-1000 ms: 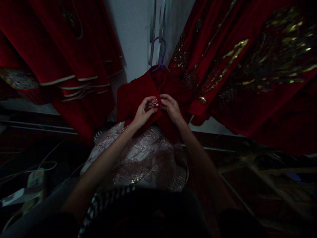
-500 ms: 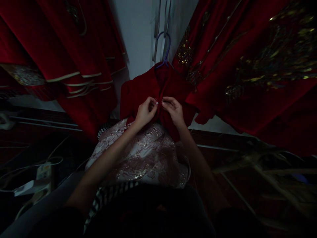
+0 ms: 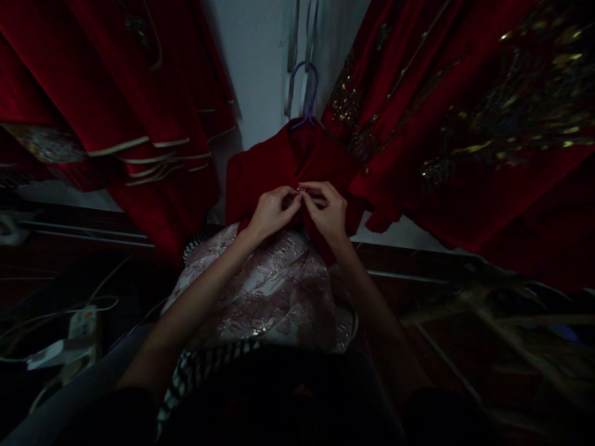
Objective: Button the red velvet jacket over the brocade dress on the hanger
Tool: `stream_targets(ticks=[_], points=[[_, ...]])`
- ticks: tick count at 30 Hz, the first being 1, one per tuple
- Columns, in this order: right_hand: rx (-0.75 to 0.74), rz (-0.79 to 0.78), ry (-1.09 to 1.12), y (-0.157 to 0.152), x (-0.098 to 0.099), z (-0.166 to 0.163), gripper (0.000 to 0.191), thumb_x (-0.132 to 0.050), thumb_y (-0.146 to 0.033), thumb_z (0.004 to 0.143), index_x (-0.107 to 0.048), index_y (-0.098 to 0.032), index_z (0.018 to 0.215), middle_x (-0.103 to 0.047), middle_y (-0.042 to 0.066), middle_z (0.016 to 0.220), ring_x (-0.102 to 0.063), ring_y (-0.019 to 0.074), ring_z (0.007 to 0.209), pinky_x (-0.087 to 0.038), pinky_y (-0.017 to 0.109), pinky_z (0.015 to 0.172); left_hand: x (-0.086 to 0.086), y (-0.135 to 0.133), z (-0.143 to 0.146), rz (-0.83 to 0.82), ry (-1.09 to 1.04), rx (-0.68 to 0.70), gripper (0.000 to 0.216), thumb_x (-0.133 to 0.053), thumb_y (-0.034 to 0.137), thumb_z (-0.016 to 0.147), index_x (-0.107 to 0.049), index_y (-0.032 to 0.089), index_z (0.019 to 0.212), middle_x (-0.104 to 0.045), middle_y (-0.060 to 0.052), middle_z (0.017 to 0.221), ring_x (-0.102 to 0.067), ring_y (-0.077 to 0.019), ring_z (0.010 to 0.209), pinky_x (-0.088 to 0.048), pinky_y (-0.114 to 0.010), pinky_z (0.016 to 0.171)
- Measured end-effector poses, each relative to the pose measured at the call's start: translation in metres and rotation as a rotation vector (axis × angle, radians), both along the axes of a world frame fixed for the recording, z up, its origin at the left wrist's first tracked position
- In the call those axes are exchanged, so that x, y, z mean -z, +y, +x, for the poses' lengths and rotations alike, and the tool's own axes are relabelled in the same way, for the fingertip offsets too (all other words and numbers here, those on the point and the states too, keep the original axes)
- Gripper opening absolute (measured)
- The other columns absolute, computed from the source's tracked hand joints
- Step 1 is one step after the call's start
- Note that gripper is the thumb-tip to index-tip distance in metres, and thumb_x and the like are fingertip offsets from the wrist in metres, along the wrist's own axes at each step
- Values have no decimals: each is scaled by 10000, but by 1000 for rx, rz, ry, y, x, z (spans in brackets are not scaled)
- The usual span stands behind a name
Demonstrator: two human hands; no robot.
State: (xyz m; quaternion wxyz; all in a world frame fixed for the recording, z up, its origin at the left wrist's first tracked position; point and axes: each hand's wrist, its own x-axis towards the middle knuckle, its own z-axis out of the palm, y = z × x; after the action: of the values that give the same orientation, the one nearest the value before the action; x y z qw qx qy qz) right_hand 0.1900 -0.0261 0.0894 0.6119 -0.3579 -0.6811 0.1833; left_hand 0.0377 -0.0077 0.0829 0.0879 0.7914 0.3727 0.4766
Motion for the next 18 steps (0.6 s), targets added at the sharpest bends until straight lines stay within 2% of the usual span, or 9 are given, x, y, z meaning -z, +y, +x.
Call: stream_targets(ticks=[7, 10, 18], points=[[-31, -47, 4, 18, 9, 10, 333, -633, -321, 836, -676, -300, 1166, -677, 27, 1165, -669, 185, 998, -615, 373, 870, -10, 14, -2, 24, 226, 39, 209, -477, 258, 901, -655, 150, 918, -699, -63, 849, -635, -158, 737, -458, -258, 705], [-33, -74, 20, 26, 12, 16, 341, -645, -316, 825, -684, -293, 1162, -686, 27, 1174, -675, 197, 1009, -607, 397, 896, -14, 19, -1, 49, 292, 42, 223, -459, 250, 906, -657, 148, 923, -693, -70, 846, -636, -161, 743, -457, -263, 719], [-119, -151, 10, 34, 9, 29, 376, -709, -308, 763, -702, -270, 1137, -714, 15, 1133, -692, 208, 992, -597, 435, 918, -22, 27, 4, 50, 448, 27, 242, -458, 280, 892, -657, 145, 860, -669, -62, 738, -584, -145, 598, -437, -274, 652]])
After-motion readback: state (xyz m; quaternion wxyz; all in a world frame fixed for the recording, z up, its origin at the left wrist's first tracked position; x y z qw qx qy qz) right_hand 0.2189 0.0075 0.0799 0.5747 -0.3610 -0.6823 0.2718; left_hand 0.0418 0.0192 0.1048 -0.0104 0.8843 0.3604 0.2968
